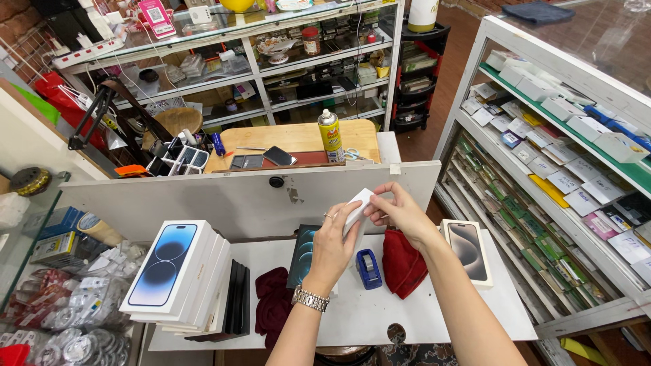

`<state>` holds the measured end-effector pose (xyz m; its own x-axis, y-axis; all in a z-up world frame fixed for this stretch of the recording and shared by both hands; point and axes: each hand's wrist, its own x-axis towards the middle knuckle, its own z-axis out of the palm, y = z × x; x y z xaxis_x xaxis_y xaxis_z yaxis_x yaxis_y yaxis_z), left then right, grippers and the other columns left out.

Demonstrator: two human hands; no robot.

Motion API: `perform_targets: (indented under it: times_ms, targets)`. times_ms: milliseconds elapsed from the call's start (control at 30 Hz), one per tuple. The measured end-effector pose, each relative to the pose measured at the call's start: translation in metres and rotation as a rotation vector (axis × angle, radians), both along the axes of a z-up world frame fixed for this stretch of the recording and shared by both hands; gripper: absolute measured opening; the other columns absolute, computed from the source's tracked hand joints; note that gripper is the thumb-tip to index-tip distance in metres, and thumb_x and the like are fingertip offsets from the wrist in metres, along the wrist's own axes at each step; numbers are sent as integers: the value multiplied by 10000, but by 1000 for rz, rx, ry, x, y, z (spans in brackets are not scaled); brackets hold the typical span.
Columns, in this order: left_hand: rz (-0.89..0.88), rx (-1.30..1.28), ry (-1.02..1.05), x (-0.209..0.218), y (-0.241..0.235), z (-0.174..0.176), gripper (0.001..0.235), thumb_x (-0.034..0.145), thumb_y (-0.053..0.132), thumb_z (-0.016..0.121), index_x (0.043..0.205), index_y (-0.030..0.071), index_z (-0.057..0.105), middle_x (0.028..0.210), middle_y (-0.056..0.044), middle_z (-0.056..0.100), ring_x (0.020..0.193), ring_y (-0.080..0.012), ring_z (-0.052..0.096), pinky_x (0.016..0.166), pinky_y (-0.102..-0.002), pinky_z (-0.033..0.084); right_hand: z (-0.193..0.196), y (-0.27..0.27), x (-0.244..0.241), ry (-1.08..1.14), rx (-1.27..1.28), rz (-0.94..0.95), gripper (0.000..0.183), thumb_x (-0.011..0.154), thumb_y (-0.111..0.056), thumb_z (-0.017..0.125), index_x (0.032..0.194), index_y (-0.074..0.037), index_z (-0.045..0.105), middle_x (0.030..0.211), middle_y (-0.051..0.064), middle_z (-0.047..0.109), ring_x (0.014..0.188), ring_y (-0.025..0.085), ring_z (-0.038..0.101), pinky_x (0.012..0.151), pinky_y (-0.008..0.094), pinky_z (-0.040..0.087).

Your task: The person wipes the surfaces of multiple iPhone boxes with a red cloth and then uses a tape dispenser to apply tape to the boxes. The person handles the boxes one at a time, wiping them before taping and stacking them on the counter.

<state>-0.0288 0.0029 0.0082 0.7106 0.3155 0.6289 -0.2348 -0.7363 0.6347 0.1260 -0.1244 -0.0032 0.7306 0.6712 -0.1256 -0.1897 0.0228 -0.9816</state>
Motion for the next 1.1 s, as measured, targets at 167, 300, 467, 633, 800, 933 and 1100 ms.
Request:
perform_targets:
  times_ms: [167, 300, 467, 633, 800, 933, 1100]
  targets:
    - [22, -64, 63, -2, -1, 0, 299, 924, 71, 663, 1217, 130, 648, 1238, -135, 669, 910, -354, 732, 719, -404, 596, -2, 1, -4, -13, -54, -2, 466, 851, -165, 773, 1226, -66, 513, 874, 87, 704, 784, 135, 653, 706, 287, 556]
    - [7, -91, -36, -3, -2, 2, 283, 925, 78, 675, 1206, 84, 643, 1206, -158, 679, 991, -379, 716, 801, -414, 581, -12, 5, -6, -45, -50, -8, 487, 828, -129, 768, 1223, -50, 494, 868, 99, 743, 773, 149, 665, 718, 290, 568]
    - [20, -181, -31, 0, 6, 13, 278, 911, 117, 718, 1176, 61, 656, 1106, -164, 724, 985, -353, 716, 838, -393, 558, -23, 8, -24, -351, -57, -241, 375, 911, -167, 748, 1191, -15, 549, 999, 136, 680, 882, 164, 632, 748, 303, 554]
    - [-50, -340, 66, 0, 10, 18, 326, 871, 148, 738, 1174, 72, 645, 1057, -149, 754, 935, -271, 748, 802, -350, 565, -7, 11, -30, -385, 27, -278, 464, 962, -360, 645, 1316, -74, 553, 1209, 74, 672, 1126, 137, 613, 937, 289, 490]
    - [-109, -329, 86, 0, 8, 15, 326, 875, 151, 740, 1173, 71, 636, 1048, -151, 760, 938, -266, 752, 804, -348, 565, 5, 21, -31, -177, -127, -180, 521, 954, -454, 640, 1331, -94, 637, 1094, 135, 652, 1016, 190, 600, 871, 319, 498]
    - [-116, -320, 90, 0, 8, 10, 329, 875, 147, 739, 1176, 68, 634, 1045, -147, 760, 946, -260, 751, 805, -348, 567, -1, 25, -36, -237, -49, -163, 483, 936, -436, 656, 1263, -80, 648, 1124, 85, 711, 1056, 155, 645, 906, 294, 512]
    - [-154, -414, 125, 4, 9, 6, 327, 867, 153, 752, 1156, 64, 627, 1031, -127, 761, 911, -214, 748, 773, -330, 578, -5, 23, -45, -510, -106, -294, 471, 947, -387, 633, 1320, -101, 604, 1102, 127, 732, 1032, 182, 684, 917, 315, 527]
